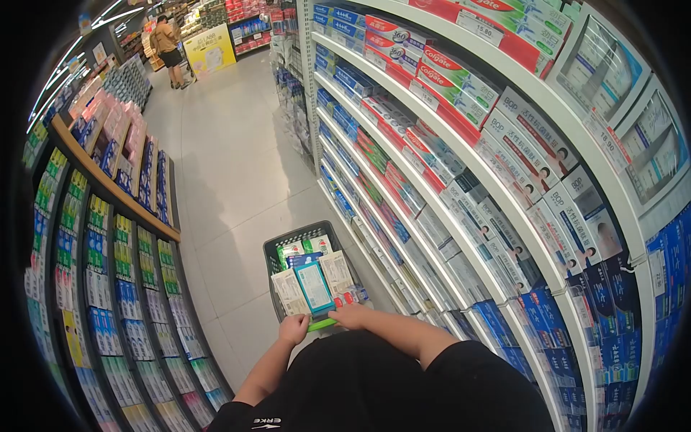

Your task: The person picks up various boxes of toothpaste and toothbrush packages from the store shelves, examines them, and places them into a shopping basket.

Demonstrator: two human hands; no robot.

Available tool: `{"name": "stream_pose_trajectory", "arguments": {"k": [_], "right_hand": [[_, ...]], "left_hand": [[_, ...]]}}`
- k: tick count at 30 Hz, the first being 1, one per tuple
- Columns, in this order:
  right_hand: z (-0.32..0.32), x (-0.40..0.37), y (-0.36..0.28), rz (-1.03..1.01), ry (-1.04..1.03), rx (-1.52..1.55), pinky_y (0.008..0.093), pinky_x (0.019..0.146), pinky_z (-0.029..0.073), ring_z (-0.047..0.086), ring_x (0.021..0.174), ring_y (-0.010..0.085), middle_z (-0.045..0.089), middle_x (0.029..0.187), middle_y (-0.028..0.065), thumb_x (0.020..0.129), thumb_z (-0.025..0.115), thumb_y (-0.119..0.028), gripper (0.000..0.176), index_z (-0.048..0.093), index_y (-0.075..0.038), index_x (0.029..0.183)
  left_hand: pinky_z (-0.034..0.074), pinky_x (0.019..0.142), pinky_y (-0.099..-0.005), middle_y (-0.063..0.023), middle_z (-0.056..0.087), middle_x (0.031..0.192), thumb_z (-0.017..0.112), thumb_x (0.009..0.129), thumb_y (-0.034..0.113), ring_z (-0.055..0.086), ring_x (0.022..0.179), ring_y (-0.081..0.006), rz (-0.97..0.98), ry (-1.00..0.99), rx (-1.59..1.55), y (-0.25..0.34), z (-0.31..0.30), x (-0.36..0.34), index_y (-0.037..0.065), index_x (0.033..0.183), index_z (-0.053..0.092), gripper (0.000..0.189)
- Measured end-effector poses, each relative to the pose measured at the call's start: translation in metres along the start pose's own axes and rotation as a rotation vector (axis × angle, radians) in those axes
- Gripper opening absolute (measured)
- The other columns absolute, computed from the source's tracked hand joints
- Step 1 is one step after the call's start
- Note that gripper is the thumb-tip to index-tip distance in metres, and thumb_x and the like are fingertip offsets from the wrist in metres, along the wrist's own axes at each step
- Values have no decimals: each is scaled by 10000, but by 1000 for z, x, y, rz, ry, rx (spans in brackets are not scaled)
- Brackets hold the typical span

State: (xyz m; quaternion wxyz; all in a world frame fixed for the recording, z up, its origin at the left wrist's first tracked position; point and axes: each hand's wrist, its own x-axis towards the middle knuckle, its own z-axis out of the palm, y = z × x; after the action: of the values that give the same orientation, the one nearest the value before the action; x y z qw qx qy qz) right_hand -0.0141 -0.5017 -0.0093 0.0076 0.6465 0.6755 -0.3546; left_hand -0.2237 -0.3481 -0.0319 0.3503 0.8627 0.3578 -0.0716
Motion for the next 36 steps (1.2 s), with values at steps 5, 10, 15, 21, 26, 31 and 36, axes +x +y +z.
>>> {"name": "stream_pose_trajectory", "arguments": {"k": [5,10,15,21,26,31,36], "right_hand": [[-5,0,-3,6,22,-18,547,833,513,677,1006,393,675,1074,168,1013,539,-436,353,516,-135,1198],[-9,2,-4,17,23,-39,545,837,510,674,1022,384,674,1089,158,1012,540,-439,353,516,-137,1193],[-7,4,0,26,0,-34,536,858,497,665,1056,372,670,1103,147,1008,550,-427,346,514,-143,1203],[-7,4,-1,27,-18,-12,531,864,486,660,1071,369,665,1116,141,1002,565,-410,352,504,-148,1230],[-5,5,1,28,-15,-7,533,870,483,659,1073,371,667,1121,141,1002,569,-399,347,500,-149,1232],[-7,4,-1,34,-23,-1,536,880,482,659,1089,371,671,1125,143,999,572,-397,338,504,-145,1214],[-6,5,0,35,-17,-5,531,889,484,661,1095,370,675,1129,142,998,572,-401,337,508,-145,1208]], "left_hand": [[553,833,-515,-209,730,918,489,966,490,696,904,-419,-12,11,6,-1,-2,4,134,978,783,462],[552,833,-514,-212,728,915,482,972,491,696,904,-420,-25,15,-3,-1,-3,7,117,961,779,478],[550,837,-518,-213,728,919,479,975,497,693,905,-425,-29,21,7,-1,-2,8,111,958,776,487],[545,846,-524,-215,728,939,474,977,500,691,927,-424,-37,23,17,2,-4,5,114,974,776,491],[545,851,-521,-217,728,945,470,977,500,692,929,-422,-45,16,20,3,-5,6,103,968,777,502],[546,850,-518,-218,728,936,473,976,491,693,923,-420,-42,25,14,6,-7,4,92,943,778,503],[548,832,-520,-223,724,915,479,974,483,693,903,-424,-26,37,15,4,-7,5,86,913,773,498]]}}
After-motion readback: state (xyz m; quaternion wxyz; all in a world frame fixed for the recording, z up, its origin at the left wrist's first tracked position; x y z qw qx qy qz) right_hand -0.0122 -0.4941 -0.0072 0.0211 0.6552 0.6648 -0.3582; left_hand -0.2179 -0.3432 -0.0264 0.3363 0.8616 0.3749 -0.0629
